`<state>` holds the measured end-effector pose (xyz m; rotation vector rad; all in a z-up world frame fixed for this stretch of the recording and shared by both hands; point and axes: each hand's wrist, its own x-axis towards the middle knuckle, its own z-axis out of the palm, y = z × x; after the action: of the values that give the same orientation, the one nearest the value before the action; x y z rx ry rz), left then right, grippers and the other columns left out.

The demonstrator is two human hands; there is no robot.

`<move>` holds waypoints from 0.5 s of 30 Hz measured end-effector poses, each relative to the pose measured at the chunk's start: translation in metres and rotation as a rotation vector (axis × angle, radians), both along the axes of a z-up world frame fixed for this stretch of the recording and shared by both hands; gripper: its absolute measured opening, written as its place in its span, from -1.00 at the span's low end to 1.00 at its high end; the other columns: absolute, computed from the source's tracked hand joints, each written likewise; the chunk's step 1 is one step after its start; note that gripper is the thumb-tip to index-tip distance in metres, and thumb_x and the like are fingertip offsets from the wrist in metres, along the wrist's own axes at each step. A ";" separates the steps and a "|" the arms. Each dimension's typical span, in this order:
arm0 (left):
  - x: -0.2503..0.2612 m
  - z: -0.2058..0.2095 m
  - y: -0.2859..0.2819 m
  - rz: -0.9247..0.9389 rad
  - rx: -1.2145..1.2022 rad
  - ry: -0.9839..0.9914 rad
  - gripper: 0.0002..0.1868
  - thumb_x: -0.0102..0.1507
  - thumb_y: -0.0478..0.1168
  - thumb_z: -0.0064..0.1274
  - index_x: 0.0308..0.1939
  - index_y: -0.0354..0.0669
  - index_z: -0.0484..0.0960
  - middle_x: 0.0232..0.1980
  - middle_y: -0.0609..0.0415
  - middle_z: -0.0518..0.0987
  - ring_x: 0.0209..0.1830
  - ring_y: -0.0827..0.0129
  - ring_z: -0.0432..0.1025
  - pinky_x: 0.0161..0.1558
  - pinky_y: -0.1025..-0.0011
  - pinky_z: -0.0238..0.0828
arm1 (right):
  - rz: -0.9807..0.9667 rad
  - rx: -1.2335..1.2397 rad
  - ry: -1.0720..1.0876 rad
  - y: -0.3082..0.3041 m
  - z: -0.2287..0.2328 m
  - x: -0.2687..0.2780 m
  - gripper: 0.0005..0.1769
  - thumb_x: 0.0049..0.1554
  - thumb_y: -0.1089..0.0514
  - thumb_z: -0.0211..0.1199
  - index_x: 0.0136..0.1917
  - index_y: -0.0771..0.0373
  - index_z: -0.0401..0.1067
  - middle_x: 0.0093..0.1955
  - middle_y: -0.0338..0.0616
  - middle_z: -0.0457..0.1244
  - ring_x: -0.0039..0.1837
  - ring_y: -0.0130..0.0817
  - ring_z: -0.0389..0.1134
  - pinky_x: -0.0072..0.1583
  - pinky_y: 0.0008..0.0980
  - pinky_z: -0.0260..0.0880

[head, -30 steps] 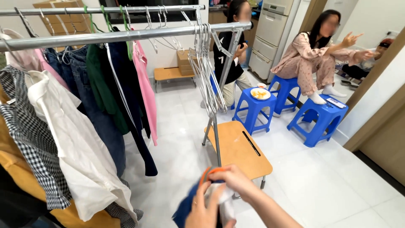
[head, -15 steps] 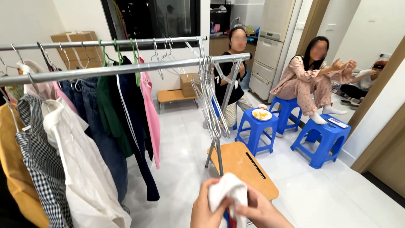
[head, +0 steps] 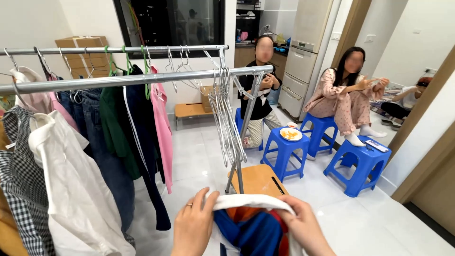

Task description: Hanging various garments on a metal clothing rack using hangers

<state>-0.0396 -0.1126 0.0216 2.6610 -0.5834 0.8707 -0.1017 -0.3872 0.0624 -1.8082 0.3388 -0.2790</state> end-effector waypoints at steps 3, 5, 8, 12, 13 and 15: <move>0.001 -0.009 -0.014 0.101 0.036 -0.497 -0.54 0.30 -0.33 -0.11 0.20 0.31 0.58 0.36 0.10 0.53 0.32 0.12 0.43 0.25 0.14 0.43 | 0.195 -0.143 -0.054 0.016 0.009 0.014 -0.72 0.05 0.29 0.34 -0.05 0.12 0.80 -0.10 -0.32 0.62 -0.06 -0.52 0.50 0.05 -0.55 0.36; -0.007 -0.013 -0.025 -0.271 -0.187 -0.313 -0.46 0.40 -0.03 -0.02 0.44 -0.07 0.40 0.34 0.00 0.53 0.23 0.07 0.45 0.21 0.19 0.44 | 0.306 -0.155 0.011 0.037 0.037 0.012 -0.84 0.09 0.27 0.34 -0.14 0.16 0.73 -0.22 -0.32 0.53 -0.14 -0.55 0.42 -0.01 -0.57 0.34; 0.002 -0.062 -0.035 -0.203 -0.382 -0.157 -0.61 0.40 -0.10 -0.02 0.29 0.08 0.33 -0.18 0.16 0.64 -0.61 -0.08 0.30 -0.53 0.05 0.33 | 0.282 -0.176 0.026 0.029 0.047 0.025 -0.90 0.08 0.19 0.45 -0.12 0.10 0.75 -0.27 -0.36 0.46 -0.20 -0.56 0.36 -0.08 -0.55 0.25; -0.007 -0.012 -0.011 -0.327 -0.019 -0.458 -0.75 0.16 -0.39 0.09 -0.21 0.13 0.51 0.16 -0.05 0.52 -0.47 0.26 0.48 -0.72 0.33 0.32 | 0.292 0.068 -0.013 0.018 0.059 0.039 -0.61 0.00 0.48 0.40 0.08 0.21 0.68 -0.05 -0.07 0.58 -0.18 -0.37 0.47 -0.10 -0.50 0.40; -0.006 -0.005 -0.005 -0.333 0.003 -0.405 -0.78 0.15 -0.34 0.14 -0.21 0.09 0.54 0.15 0.00 0.52 -0.41 0.24 0.50 -0.64 0.31 0.36 | 0.417 -0.016 -0.042 0.014 0.061 0.041 -0.64 0.06 0.41 0.45 0.12 0.15 0.60 -0.29 -0.18 0.39 -0.31 -0.44 0.26 -0.21 -0.50 0.18; -0.005 0.015 0.003 -0.326 0.026 -0.351 -0.80 0.15 -0.30 0.19 -0.21 0.06 0.56 0.14 0.05 0.52 -0.36 0.21 0.52 -0.56 0.28 0.40 | 0.554 -0.099 -0.072 0.010 0.078 0.042 -0.63 0.12 0.34 0.50 0.15 0.08 0.53 -0.53 -0.28 0.19 -0.43 -0.51 0.06 -0.31 -0.49 -0.03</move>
<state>-0.0442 -0.1094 0.0366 2.3472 -1.0800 1.2368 -0.0597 -0.3773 0.1406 -1.9046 -0.2340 0.0304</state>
